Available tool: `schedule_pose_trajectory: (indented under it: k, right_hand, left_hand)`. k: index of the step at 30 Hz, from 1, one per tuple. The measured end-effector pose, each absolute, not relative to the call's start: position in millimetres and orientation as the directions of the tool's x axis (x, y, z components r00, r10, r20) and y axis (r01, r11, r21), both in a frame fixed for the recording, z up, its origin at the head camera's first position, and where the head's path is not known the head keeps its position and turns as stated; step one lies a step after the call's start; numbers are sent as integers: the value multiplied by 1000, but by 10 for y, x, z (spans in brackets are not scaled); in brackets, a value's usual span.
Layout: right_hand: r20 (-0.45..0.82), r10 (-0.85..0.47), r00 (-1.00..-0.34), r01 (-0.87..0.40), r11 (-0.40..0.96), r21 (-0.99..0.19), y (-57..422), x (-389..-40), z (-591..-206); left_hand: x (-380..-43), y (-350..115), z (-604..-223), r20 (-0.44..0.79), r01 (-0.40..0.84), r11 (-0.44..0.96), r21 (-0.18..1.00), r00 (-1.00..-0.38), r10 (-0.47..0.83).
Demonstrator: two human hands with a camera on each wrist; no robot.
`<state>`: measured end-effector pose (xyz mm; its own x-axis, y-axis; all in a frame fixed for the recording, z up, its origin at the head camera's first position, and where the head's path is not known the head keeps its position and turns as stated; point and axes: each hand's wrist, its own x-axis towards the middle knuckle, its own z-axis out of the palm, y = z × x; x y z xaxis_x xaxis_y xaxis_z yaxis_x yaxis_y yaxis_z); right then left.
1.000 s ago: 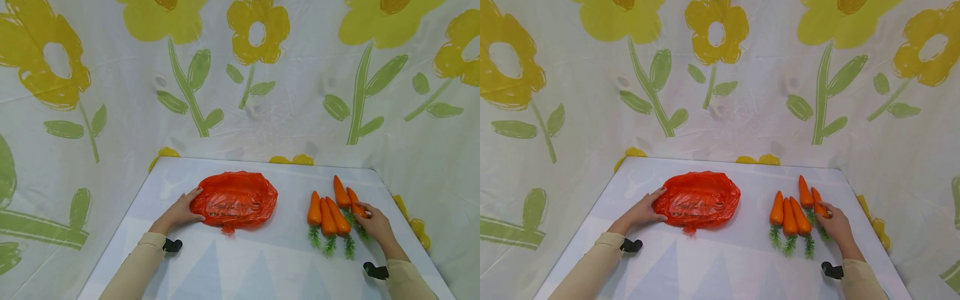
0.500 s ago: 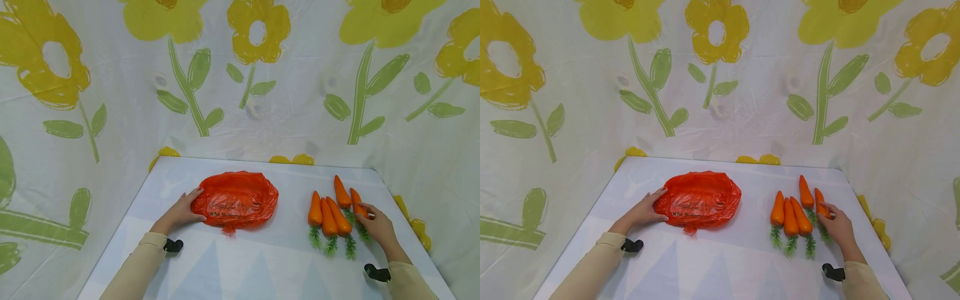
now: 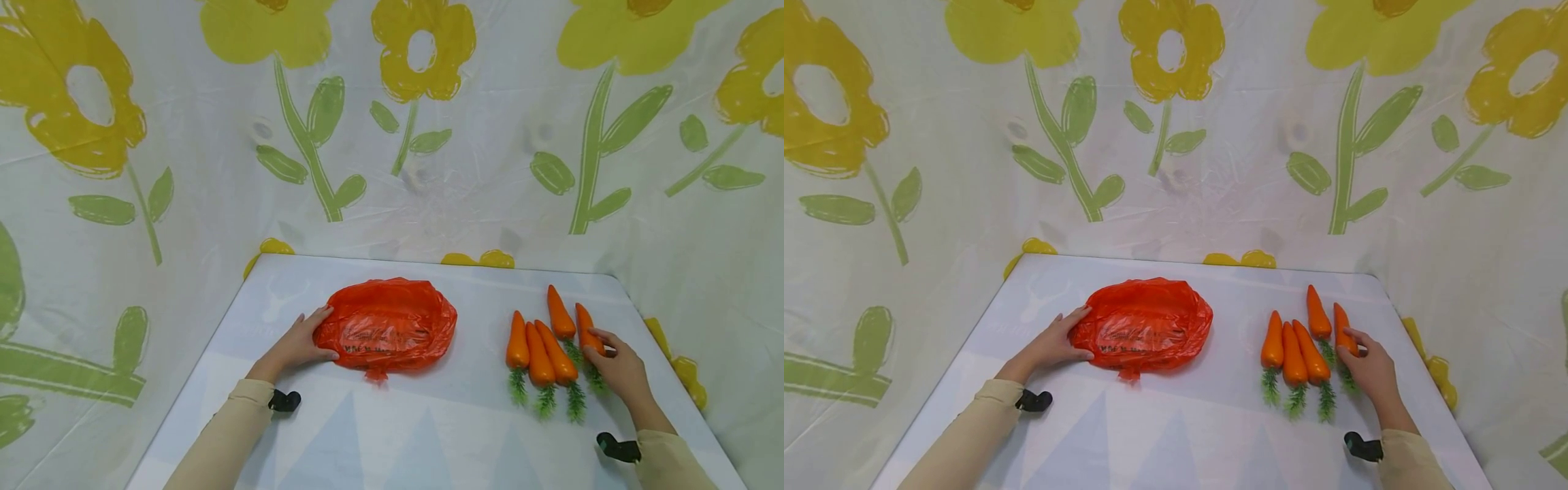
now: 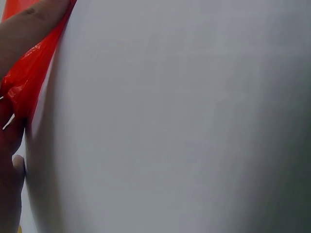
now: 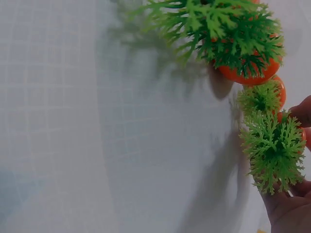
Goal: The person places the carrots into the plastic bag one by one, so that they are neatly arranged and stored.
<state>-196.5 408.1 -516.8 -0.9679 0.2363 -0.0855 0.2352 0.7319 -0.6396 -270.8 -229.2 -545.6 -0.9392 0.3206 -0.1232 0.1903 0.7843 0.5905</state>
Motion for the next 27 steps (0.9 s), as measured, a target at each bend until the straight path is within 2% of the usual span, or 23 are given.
schedule_pose_trajectory:
  k: [12,27]
  right_hand:
    - [-93,256,-962,253,711,-656,4038,-1948,-5112]
    - [-37,234,-972,198,720,-665,3938,-1917,-5060]
  left_hand:
    - [-2691,-2281,-5460,-99,203,781,591,-942,320]
    - [-2695,-2236,-5477,-81,226,780,583,-939,333]
